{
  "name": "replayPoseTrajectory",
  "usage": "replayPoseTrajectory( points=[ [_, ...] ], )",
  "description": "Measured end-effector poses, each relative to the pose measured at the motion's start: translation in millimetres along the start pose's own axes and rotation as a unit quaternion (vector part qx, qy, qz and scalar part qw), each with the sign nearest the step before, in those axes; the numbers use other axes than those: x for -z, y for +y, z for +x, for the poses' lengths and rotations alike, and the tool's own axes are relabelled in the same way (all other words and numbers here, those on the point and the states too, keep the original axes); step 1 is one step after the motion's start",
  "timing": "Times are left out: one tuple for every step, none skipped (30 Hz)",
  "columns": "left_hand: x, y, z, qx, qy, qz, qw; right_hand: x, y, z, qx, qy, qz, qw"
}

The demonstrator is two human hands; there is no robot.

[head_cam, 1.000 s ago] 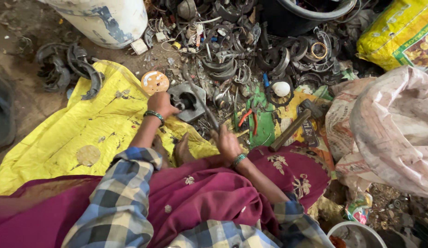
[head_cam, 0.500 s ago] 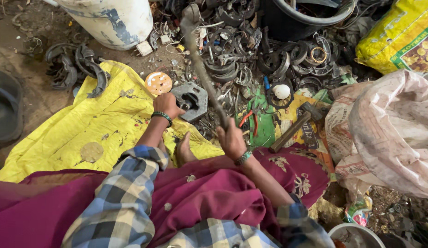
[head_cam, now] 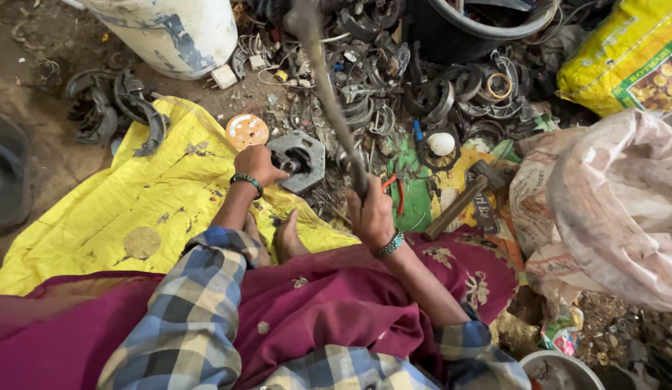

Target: The person sits on the ground and works a metal component on a hexagonal metal block, first handling and positioning the part by hand, then repeatedly striking it with a hammer and a large curved blade to break or shape it, repositioning the part between strikes.

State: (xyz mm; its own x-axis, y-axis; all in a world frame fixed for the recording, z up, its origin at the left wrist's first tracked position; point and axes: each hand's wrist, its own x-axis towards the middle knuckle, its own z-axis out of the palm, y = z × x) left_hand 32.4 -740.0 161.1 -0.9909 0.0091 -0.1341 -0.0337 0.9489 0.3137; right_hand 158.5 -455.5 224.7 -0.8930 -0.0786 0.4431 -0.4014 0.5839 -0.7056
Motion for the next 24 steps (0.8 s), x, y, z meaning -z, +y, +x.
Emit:
replayPoseTrajectory(
  points=[
    [-1,-1,-1,0.002,-0.005,-0.004,1.000,0,5,-1,0.051,0.029,0.022,0.998],
    [-2,-1,-1,0.006,-0.005,-0.004,1.000,-4,13,-3,0.041,0.024,0.024,0.999],
    [-2,-1,0,0.011,-0.006,-0.003,1.000,-11,23,-6,0.031,0.019,0.027,0.999],
    [-3,0,0,0.015,-0.008,-0.002,1.000,-20,33,-11,0.020,0.014,0.030,0.999],
    [-3,0,0,0.014,-0.001,-0.003,1.000,-32,44,-15,-0.013,-0.078,-0.063,0.995],
    [-3,1,1,0.010,0.009,-0.004,1.000,-42,54,-16,-0.044,-0.166,-0.157,0.973],
    [-2,1,3,0.004,0.023,-0.007,1.000,-50,62,-15,-0.072,-0.247,-0.250,0.934],
    [-2,4,7,0.013,0.020,0.000,1.000,-55,67,-16,-0.076,-0.215,-0.241,0.943],
    [-1,3,7,0.021,0.013,0.012,1.000,-60,67,-19,-0.085,-0.182,-0.227,0.953],
    [2,5,13,0.029,0.014,0.022,0.999,-58,67,-14,-0.087,-0.145,-0.215,0.962],
    [5,5,15,0.024,0.006,0.011,1.000,-54,63,-9,-0.096,-0.141,-0.202,0.964],
    [5,1,12,0.019,-0.017,0.002,1.000,-45,56,-9,-0.118,-0.143,-0.189,0.964],
    [5,-1,11,0.008,-0.039,-0.006,0.999,-33,48,-9,-0.142,-0.141,-0.176,0.964],
    [4,-3,12,0.013,-0.040,0.000,0.999,-24,40,-3,-0.111,-0.094,-0.142,0.979],
    [4,-5,12,0.019,-0.038,0.005,0.999,-15,33,2,-0.076,-0.046,-0.107,0.990],
    [2,-7,9,0.027,-0.042,0.012,0.999,-8,26,2,-0.046,-0.003,-0.069,0.997],
    [0,-9,6,0.023,-0.042,0.011,0.999,-5,21,1,-0.011,0.025,-0.049,0.998],
    [0,-10,5,0.019,-0.037,0.010,0.999,-7,20,1,0.027,0.055,-0.027,0.998],
    [0,-10,5,0.014,-0.029,0.009,0.999,-10,23,-1,0.068,0.087,-0.005,0.994],
    [-1,-10,3,0.018,-0.025,0.007,1.000,-20,28,-2,0.061,0.075,0.029,0.995],
    [0,-10,4,0.020,-0.022,0.005,1.000,-32,35,-5,0.054,0.062,0.062,0.995],
    [0,-9,4,0.023,-0.022,0.002,1.000,-43,44,-9,0.043,0.048,0.094,0.993],
    [0,-8,5,0.026,-0.017,-0.016,0.999,-52,55,-12,-0.010,-0.067,-0.008,0.998],
    [1,-7,6,0.026,-0.011,-0.034,0.999,-59,66,-13,-0.063,-0.177,-0.111,0.976]
  ],
)
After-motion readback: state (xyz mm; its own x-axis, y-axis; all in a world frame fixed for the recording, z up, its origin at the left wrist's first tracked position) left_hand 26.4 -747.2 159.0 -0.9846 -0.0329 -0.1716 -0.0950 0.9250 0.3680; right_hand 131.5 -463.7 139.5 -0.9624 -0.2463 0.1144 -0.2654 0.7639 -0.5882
